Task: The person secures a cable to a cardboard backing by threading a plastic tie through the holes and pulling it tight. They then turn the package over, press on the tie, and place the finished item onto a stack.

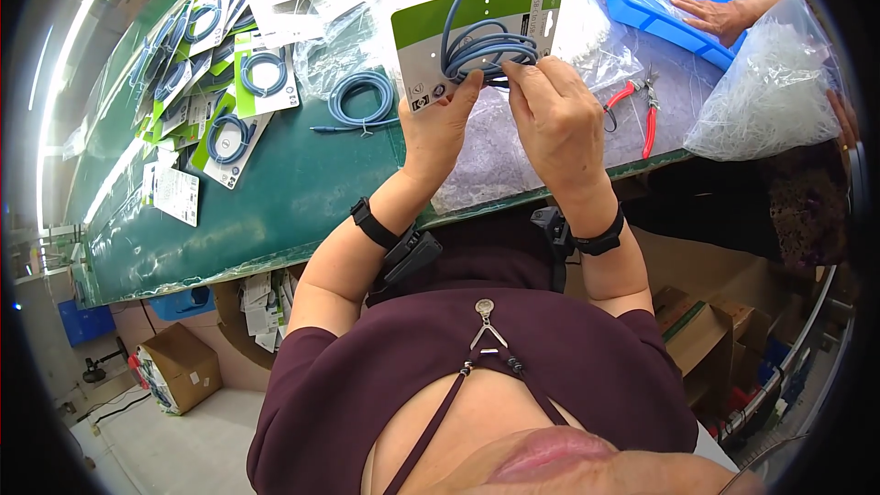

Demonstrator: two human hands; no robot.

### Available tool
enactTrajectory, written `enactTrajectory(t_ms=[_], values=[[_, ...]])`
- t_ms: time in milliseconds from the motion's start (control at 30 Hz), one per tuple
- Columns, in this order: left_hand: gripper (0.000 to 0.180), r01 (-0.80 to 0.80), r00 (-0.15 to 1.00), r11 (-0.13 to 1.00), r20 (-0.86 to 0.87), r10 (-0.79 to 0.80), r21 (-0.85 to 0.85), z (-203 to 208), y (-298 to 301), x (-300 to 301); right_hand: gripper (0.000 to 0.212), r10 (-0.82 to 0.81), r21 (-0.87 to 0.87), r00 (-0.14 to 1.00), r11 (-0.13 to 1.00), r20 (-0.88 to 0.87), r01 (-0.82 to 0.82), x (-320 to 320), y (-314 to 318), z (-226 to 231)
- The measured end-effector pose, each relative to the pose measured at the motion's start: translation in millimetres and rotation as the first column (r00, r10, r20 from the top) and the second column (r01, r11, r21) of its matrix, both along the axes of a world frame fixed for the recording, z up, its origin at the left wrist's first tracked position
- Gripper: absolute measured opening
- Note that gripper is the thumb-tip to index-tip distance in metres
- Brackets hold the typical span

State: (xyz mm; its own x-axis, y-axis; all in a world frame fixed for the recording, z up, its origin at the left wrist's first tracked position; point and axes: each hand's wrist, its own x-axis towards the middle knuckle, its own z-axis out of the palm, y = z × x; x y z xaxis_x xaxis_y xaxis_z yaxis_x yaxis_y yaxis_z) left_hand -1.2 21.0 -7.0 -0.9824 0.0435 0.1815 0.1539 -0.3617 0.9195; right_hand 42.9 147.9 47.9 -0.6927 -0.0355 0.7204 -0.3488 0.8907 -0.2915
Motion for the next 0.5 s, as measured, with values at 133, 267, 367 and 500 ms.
enactTrajectory(t_ms=[133,267,367,500], values=[[0.016,-0.004,1.000,0.999,-0.015,0.004,-0.033,-2.3,-0.1,-0.1,0.018,0.005,-0.007,1.000,1.000,0.006,-0.005,-0.5,0.3,-0.9],[0.015,-0.014,1.000,0.999,-0.025,0.013,-0.033,-2.2,0.8,0.2,0.017,0.005,-0.001,1.000,1.000,-0.007,-0.005,-1.6,0.6,-1.8],[0.015,-0.031,0.999,0.998,-0.041,0.029,-0.053,-3.3,0.4,0.3,0.016,-0.001,0.007,1.000,1.000,0.000,0.001,-2.4,-1.5,-1.3],[0.014,-0.061,0.997,0.992,-0.062,0.055,-0.114,-3.9,-0.7,0.1,0.014,-0.005,0.016,1.000,1.000,0.010,0.005,-1.2,-1.4,-1.8]])
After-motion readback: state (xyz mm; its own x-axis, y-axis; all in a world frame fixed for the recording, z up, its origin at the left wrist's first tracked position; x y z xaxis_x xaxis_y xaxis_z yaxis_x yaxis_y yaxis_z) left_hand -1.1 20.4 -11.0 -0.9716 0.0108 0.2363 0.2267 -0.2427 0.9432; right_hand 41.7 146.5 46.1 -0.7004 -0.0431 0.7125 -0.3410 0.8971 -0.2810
